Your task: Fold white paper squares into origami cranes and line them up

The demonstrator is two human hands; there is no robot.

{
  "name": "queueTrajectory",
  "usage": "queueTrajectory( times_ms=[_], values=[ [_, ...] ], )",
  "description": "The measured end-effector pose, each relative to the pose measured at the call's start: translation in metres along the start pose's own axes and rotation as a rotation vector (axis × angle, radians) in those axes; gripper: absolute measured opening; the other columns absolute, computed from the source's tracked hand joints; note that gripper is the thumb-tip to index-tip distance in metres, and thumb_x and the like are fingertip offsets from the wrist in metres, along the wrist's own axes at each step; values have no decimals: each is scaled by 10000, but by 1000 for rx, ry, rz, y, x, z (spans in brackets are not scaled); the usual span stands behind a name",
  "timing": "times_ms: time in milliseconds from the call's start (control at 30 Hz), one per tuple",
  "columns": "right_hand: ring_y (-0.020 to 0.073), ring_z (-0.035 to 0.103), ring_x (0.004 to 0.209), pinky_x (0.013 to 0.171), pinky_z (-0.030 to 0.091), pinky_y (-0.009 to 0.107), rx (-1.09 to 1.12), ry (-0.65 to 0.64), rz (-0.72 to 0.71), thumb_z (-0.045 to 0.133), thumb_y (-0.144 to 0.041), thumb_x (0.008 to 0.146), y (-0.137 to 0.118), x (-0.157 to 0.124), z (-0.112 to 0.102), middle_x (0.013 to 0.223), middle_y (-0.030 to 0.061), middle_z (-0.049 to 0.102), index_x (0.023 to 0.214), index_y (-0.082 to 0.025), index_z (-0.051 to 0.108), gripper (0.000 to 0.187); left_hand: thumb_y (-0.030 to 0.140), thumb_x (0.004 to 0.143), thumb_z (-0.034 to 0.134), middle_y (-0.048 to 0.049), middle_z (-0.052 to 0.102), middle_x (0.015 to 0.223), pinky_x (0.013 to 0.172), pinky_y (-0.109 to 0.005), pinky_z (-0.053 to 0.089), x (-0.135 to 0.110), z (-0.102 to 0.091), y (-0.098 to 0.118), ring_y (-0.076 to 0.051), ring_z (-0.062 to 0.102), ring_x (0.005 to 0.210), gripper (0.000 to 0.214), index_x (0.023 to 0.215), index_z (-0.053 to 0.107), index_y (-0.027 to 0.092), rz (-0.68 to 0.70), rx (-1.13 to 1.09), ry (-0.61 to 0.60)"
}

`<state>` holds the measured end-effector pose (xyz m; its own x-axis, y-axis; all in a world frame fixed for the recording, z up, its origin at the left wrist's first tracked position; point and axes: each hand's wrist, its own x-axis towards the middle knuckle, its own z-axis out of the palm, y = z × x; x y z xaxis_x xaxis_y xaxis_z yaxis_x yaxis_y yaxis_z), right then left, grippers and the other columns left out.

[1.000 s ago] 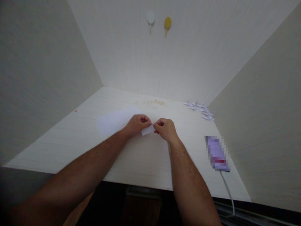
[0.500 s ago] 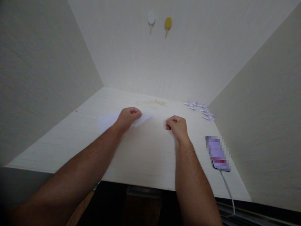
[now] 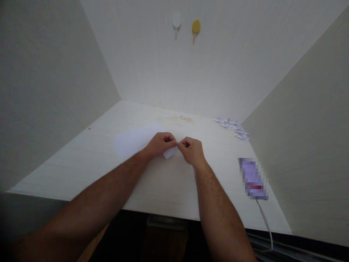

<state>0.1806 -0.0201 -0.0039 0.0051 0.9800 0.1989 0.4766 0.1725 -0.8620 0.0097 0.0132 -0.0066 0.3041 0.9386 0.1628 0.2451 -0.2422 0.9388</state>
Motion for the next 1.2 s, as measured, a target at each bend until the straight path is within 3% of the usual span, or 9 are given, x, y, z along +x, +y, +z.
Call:
queueTrajectory(
  times_ms=[167, 267, 400, 567, 667, 767, 933, 1033, 1200],
  values=[
    [96, 434, 464, 466, 320, 230, -61, 1, -24, 621, -300, 720, -2, 0, -2, 499, -23, 552, 582, -181, 603, 183, 303, 708, 665, -1, 614, 602, 496, -209, 361, 0, 1, -1, -93, 498, 539, 172, 696, 679, 132, -39, 48, -13],
    [98, 436, 440, 445, 310, 231, -23, 41, 28, 622, -285, 698, -2, 2, -12, 475, -24, 549, 573, -180, 602, 164, 298, 701, 676, -11, 626, 603, 502, -215, 382, 2, -6, -4, -98, 522, 536, 167, 680, 669, 133, -65, 31, 46],
    [94, 447, 419, 429, 310, 223, 183, 114, 116, 654, -269, 662, 1, 5, -23, 463, -22, 561, 561, -178, 599, 147, 282, 719, 651, -40, 663, 670, 572, -259, 483, 5, -16, -6, -123, 604, 574, 147, 705, 623, 138, -170, -332, 156],
    [89, 460, 409, 428, 333, 226, 458, -24, 172, 708, -304, 644, 1, 5, -16, 491, -14, 595, 578, -177, 611, 173, 311, 684, 738, -86, 723, 929, 663, -281, 517, 3, -7, -6, -149, 665, 750, 300, 933, 687, 152, -155, -564, -16],
    [86, 457, 402, 419, 334, 226, 560, -129, 226, 732, -325, 634, 1, 4, -9, 501, -15, 596, 588, -177, 614, 194, 318, 663, 782, -92, 724, 931, 708, -307, 522, 0, 0, -5, -168, 671, 786, 320, 920, 704, 144, -55, -553, -119],
    [92, 495, 438, 433, 371, 223, 551, -211, 233, 732, -361, 662, 4, 4, -5, 556, -4, 625, 639, -173, 648, 208, 334, 705, 756, -76, 709, 889, 636, -268, 493, -2, 0, -4, -136, 641, 720, 247, 835, 679, 139, 31, -528, -131],
    [143, 626, 685, 555, 501, 236, 506, -11, 118, 641, -517, 754, 10, 9, -4, 816, 48, 704, 838, -179, 715, 356, 309, 770, 660, 31, 549, 589, 530, -207, 388, 1, -2, -3, -72, 493, 534, 176, 748, 588, 149, 66, -340, -36],
    [164, 642, 686, 554, 527, 262, 591, 15, 98, 578, -625, 777, 9, 9, -5, 813, 65, 704, 844, -172, 700, 474, 289, 790, 603, 40, 530, 554, 493, -202, 354, 3, -1, -4, -73, 467, 497, 138, 763, 579, 155, 22, -201, 46],
    [132, 589, 514, 491, 484, 244, 333, 23, 92, 730, -427, 700, 2, 6, -4, 606, 10, 655, 729, -173, 675, 261, 250, 760, 604, 31, 568, 561, 516, -200, 383, 0, 0, 0, -78, 488, 507, 117, 787, 642, 143, 13, -71, 29]
  ],
)
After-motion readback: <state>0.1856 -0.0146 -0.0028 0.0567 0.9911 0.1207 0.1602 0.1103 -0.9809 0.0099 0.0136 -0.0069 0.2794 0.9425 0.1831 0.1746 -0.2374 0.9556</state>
